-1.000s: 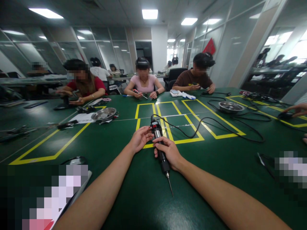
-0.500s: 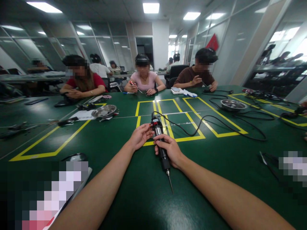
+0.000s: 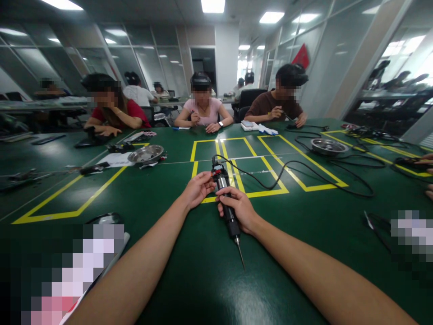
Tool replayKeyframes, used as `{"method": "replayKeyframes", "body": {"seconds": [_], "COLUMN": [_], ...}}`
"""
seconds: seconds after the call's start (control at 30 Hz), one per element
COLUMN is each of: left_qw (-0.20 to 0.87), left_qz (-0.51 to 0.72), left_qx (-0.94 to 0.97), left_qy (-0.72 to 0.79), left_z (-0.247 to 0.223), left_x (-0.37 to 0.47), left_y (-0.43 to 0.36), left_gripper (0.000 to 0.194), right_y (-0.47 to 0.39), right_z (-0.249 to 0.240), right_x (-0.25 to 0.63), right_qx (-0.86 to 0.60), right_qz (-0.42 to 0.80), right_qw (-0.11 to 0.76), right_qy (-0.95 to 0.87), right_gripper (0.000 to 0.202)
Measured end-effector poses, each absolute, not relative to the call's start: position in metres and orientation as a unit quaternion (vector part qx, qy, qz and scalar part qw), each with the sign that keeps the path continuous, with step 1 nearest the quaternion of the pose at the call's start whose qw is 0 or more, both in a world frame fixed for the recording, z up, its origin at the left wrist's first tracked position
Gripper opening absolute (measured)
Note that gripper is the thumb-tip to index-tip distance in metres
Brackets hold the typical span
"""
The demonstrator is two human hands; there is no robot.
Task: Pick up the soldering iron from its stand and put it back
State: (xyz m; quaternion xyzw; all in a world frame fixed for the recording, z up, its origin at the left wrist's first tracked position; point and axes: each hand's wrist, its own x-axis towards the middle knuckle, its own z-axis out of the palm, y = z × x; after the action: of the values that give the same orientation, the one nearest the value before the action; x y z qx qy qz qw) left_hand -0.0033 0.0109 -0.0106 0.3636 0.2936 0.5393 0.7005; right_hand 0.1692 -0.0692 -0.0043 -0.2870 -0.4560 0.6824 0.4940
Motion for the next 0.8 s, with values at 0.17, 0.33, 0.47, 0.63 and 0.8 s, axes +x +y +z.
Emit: {"method": "replayKeyframes", "body": {"seconds": [0.17,0.33,0.47,0.63,0.8], "left_qw": [0.696,0.689,0.700,0.710,0.690], "left_qz": [0.541,0.544,0.522,0.501,0.502], "left_qx": [0.374,0.379,0.397,0.416,0.433], "left_qy": [0.288,0.293,0.283,0.269,0.289], "left_z": [-0.0111,-0.0111,-0.0093,-0.0083,-0.0078], "left_x": [-0.0035,-0.0020,-0.0020,-0.0042,-0.0023], "left_y": [0.0108,0.0109,0.0090,0.0081,0.0077], "left_gripper": [0.024,0.023,0.021,0.021,0.028], "right_y": [-0.0689,-0.0691,-0.0694,-0.0695,-0.0707], "right_z": [-0.0052,-0.0034,-0.0022,-0.0029,-0.0025], "right_x": [0.1703,0.1716,0.1722,0.1719,0.1707], "right_qx": [-0.282,-0.274,-0.269,-0.269,-0.276], "right_qz": [0.690,0.693,0.700,0.699,0.693], "right_qw": [0.489,0.489,0.483,0.480,0.484], "right_qy": [-0.454,-0.453,-0.452,-0.457,-0.458], "right_gripper": [0.022,0.020,0.019,0.019,0.019]}}
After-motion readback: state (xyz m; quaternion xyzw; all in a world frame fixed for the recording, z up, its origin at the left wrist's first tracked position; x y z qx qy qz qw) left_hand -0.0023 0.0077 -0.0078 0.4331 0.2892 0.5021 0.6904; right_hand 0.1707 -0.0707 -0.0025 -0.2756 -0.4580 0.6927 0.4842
